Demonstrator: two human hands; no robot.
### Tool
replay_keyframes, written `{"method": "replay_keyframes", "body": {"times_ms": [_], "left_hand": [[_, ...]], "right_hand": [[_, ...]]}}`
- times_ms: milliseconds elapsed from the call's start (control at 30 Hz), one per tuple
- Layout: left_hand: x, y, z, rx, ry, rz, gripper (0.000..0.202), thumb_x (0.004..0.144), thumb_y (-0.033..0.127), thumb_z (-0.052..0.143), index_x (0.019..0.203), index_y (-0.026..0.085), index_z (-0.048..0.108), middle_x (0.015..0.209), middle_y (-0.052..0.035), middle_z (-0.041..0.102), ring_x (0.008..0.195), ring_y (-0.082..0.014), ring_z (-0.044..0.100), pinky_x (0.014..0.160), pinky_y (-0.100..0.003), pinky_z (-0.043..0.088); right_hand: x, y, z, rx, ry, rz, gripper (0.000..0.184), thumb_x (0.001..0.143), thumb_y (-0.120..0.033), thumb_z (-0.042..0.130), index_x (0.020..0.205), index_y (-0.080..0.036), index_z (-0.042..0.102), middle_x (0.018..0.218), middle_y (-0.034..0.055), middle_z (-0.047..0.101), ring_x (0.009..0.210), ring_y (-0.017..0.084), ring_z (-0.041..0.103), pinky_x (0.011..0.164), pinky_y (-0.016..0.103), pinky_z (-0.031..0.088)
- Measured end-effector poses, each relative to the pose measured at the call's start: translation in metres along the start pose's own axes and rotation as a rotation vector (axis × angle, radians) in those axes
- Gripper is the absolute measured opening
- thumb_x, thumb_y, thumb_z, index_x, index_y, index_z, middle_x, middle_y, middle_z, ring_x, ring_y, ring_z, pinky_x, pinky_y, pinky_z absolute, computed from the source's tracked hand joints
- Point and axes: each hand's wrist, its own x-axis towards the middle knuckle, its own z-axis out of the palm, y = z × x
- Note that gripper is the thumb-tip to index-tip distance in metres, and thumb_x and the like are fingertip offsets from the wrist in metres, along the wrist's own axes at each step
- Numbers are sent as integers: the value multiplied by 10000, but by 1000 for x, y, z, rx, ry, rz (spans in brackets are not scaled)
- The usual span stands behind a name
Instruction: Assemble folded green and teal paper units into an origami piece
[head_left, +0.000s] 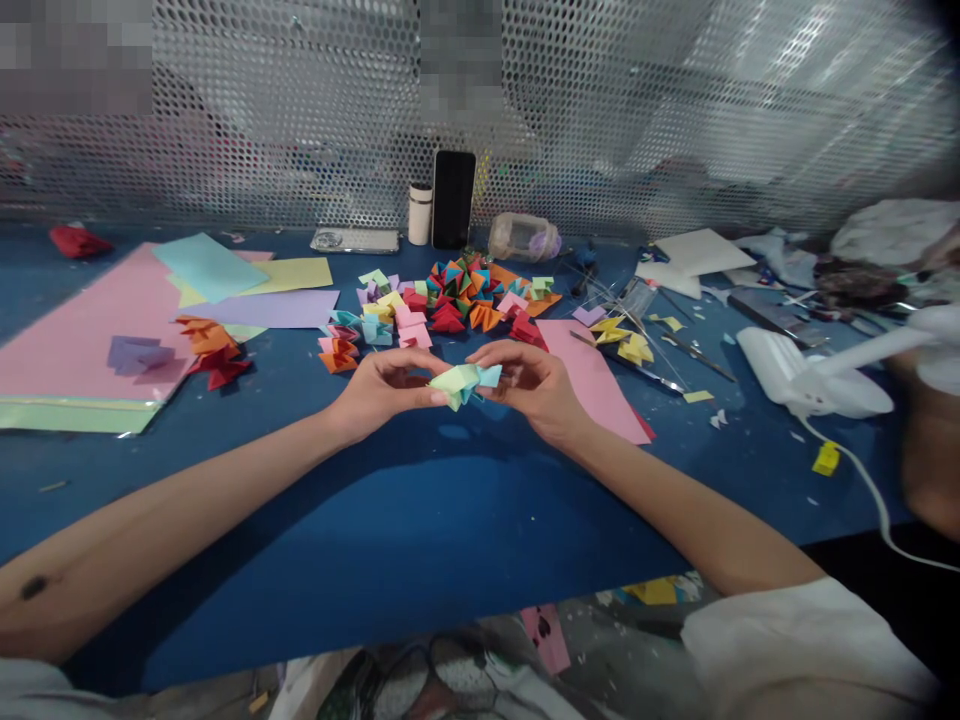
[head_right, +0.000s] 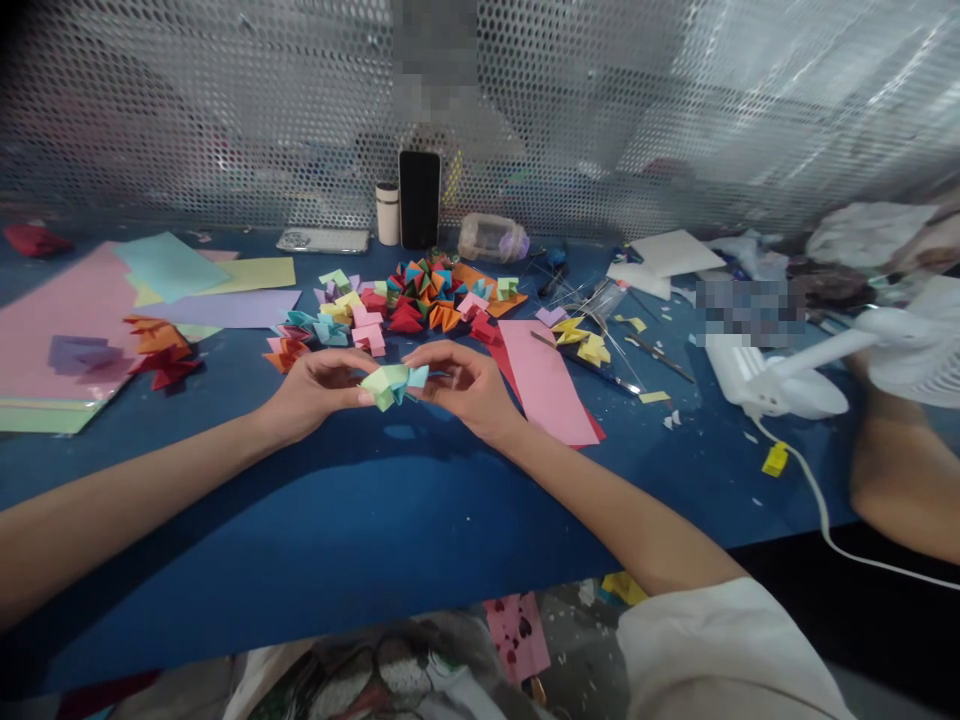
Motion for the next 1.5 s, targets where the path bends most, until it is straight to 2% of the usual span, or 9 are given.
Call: {"method": "replay_keyframes", "body": {"times_ms": [100,267,567,700,900,1000,1200,1333,1500], "left_hand": [[-1,3,2,38,-39,52,254,622,136,824,853,218,755,822,-15,684,754,-125,638,709,-234,558],[0,3,2,60,-61,55,355,593,141,840,923,219,735,945,-31,692,869,-158,645,774,-267,558],[-1,-4,-3,6,7,-113,228,634,261,830,831,188,741,832,-29,726,734,-143,663,722,-265,559],[0,1,-1,-18,7,-213,303,714,345,771,973,203,699,941,-41,701,782,-141,653,709,-255,544],[-3,7,9,322,50,-64,514,628,263,827,1051,204,540,1125,-68,554,1001,-194,560,748,-269,520],[-5,4,9,404,6,-31,358,731,271,755,1000,191,532,1090,-72,569,965,-183,577,763,-277,508],[-3,2,3,319,-44,62,148,887,285,583,994,187,554,1119,-79,577,950,-162,570,821,-275,473],[-3,3,2,386,-24,15,125,923,289,516,990,189,549,1032,-57,557,868,-137,547,738,-245,454],[-5,-1,1,374,-127,-81,141,878,226,561,971,202,458,958,-19,495,788,-114,502,694,-243,436]], "right_hand": [[0,-1,1,7,-23,6,206,657,-202,795,830,-234,687,947,18,662,919,159,610,774,297,519],[1,-4,1,42,89,121,214,664,-251,791,845,-225,681,862,-6,645,789,119,578,751,274,479],[0,-10,6,103,18,288,232,645,-246,796,850,-215,690,814,-23,641,726,99,579,701,255,480],[1,-8,6,119,-1,368,345,622,-280,806,936,-218,677,854,-8,659,718,117,598,677,286,509],[0,-3,3,-155,47,283,324,626,-320,802,901,-197,684,829,-5,658,711,110,580,677,264,492],[1,-4,4,-159,27,316,321,623,-318,802,898,-195,690,832,1,664,725,117,583,683,263,488],[6,-6,1,112,103,517,306,571,-271,824,840,-199,699,795,-6,669,713,120,614,658,262,512],[6,-5,-2,188,70,554,312,573,-259,828,852,-191,706,816,0,675,729,124,632,669,265,527],[5,-3,-1,170,67,576,329,572,-273,837,861,-182,710,819,6,676,721,116,629,667,255,529]]}}
